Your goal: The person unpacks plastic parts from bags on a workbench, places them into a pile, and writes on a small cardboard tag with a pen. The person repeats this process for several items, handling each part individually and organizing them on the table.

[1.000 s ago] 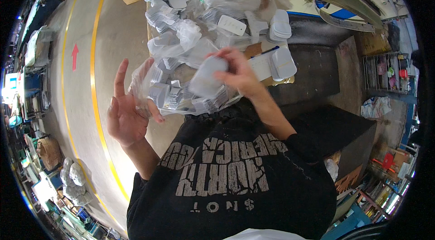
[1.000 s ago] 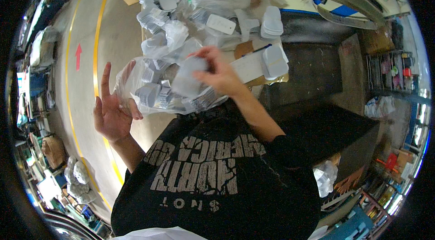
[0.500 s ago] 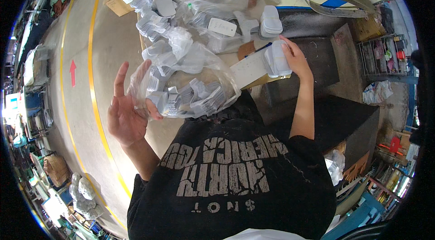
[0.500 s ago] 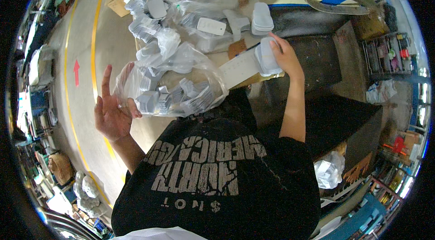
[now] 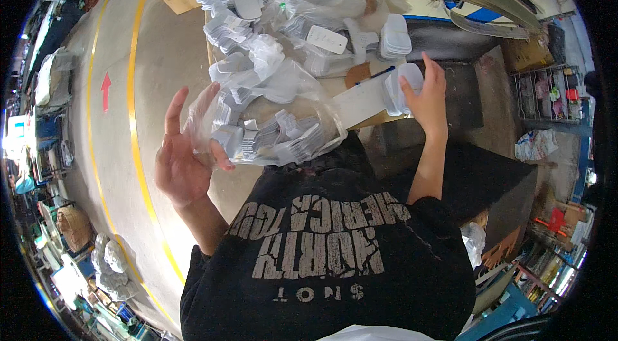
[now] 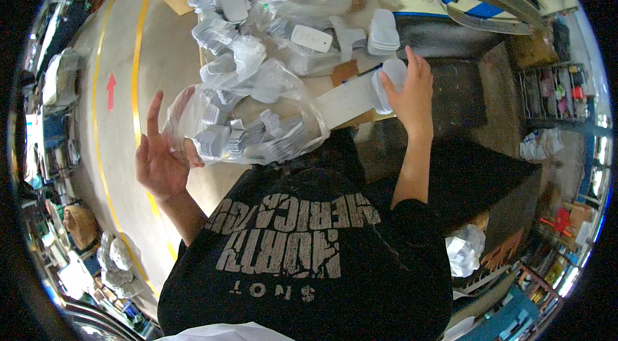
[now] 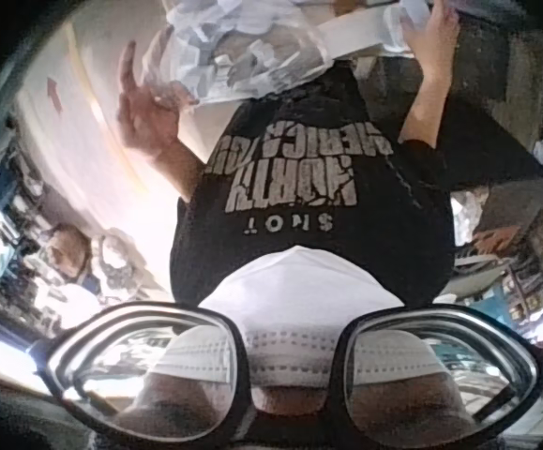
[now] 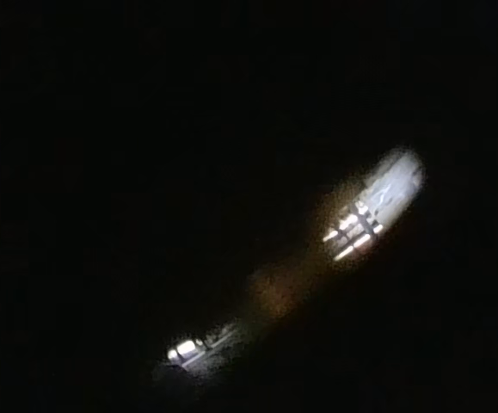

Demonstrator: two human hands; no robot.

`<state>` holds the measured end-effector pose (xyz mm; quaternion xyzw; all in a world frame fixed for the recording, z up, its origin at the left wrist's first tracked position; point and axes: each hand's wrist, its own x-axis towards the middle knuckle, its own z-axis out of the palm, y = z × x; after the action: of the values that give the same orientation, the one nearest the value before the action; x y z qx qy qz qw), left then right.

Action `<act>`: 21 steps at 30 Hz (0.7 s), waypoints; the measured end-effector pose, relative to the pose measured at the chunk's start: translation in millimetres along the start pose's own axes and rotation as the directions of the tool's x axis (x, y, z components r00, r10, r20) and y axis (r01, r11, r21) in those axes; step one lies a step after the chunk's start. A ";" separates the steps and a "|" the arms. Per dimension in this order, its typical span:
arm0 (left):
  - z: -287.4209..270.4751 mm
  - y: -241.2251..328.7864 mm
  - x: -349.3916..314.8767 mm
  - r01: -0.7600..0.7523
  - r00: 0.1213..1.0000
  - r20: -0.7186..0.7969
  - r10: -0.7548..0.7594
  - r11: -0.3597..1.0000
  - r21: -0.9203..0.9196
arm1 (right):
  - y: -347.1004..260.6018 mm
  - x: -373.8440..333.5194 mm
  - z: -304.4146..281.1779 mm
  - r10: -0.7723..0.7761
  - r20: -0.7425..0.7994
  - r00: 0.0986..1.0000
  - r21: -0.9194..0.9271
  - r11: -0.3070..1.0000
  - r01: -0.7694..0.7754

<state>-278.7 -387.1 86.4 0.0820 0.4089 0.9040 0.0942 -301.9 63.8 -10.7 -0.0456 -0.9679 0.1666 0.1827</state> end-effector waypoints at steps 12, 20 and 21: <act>2.3 11.3 -10.7 0.201 0.979 -0.061 -0.194 0.968 0.148 | -185.8 -0.4 61.5 -0.644 0.384 0.662 0.768 0.620 0.158; 13.4 -2.9 -10.3 0.056 0.994 -0.102 -0.047 0.994 0.092 | -298.9 -50.5 170.9 -0.893 0.337 0.298 0.774 0.443 0.452; 14.2 -2.7 -13.0 0.068 0.986 -0.161 -0.046 0.989 0.128 | -299.7 -47.0 168.9 -0.887 0.360 0.290 0.740 0.460 0.491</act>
<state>-262.7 -378.2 92.6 0.0047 0.4768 0.8752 0.0818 -328.7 -276.7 -73.2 0.5144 -0.7860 0.3089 -0.1492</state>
